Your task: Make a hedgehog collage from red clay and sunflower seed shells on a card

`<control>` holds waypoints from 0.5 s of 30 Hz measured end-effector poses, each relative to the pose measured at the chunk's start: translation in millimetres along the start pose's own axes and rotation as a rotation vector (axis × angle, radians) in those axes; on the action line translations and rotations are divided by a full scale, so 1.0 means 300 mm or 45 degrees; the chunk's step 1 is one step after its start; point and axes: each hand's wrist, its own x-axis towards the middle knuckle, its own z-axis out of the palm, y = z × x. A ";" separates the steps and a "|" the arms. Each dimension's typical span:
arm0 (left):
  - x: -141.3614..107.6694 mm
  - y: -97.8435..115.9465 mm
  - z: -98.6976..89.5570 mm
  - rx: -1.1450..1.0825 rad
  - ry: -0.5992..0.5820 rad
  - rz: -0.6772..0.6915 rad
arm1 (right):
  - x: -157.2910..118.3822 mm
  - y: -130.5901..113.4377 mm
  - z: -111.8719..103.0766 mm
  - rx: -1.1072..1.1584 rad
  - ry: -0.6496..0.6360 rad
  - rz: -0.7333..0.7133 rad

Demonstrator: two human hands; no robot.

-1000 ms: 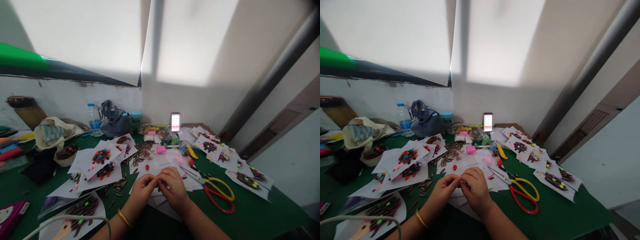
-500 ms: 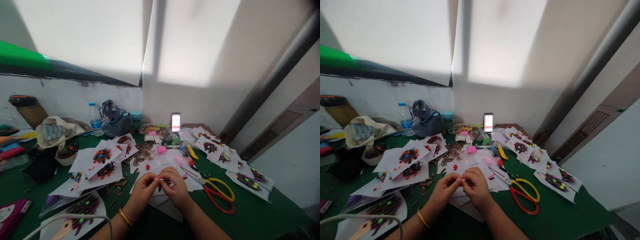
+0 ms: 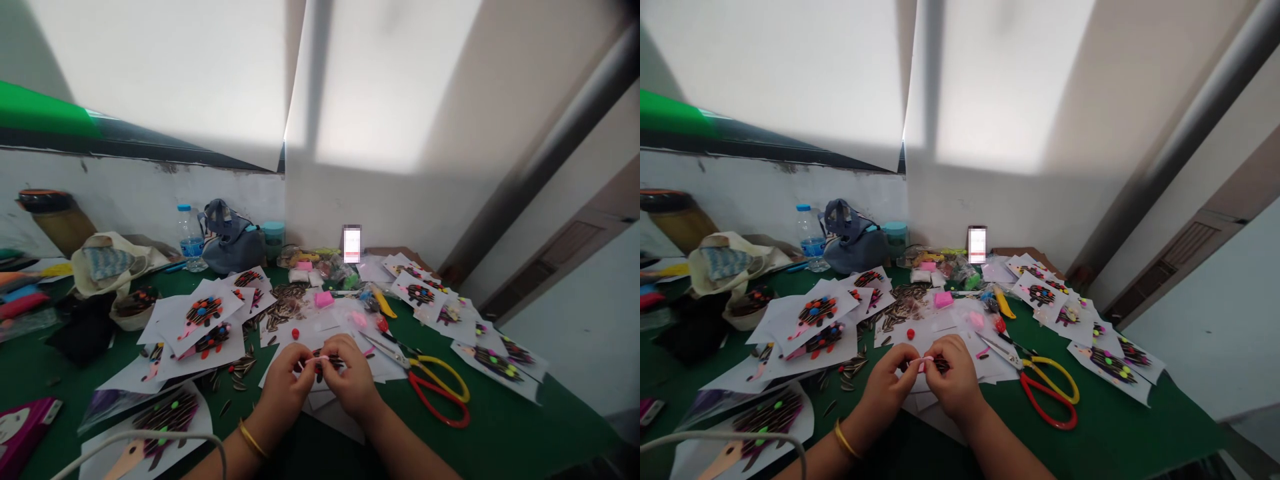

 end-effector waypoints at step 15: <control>0.002 -0.003 0.002 -0.050 -0.044 -0.095 | -0.002 0.003 -0.010 -0.306 -0.172 -0.255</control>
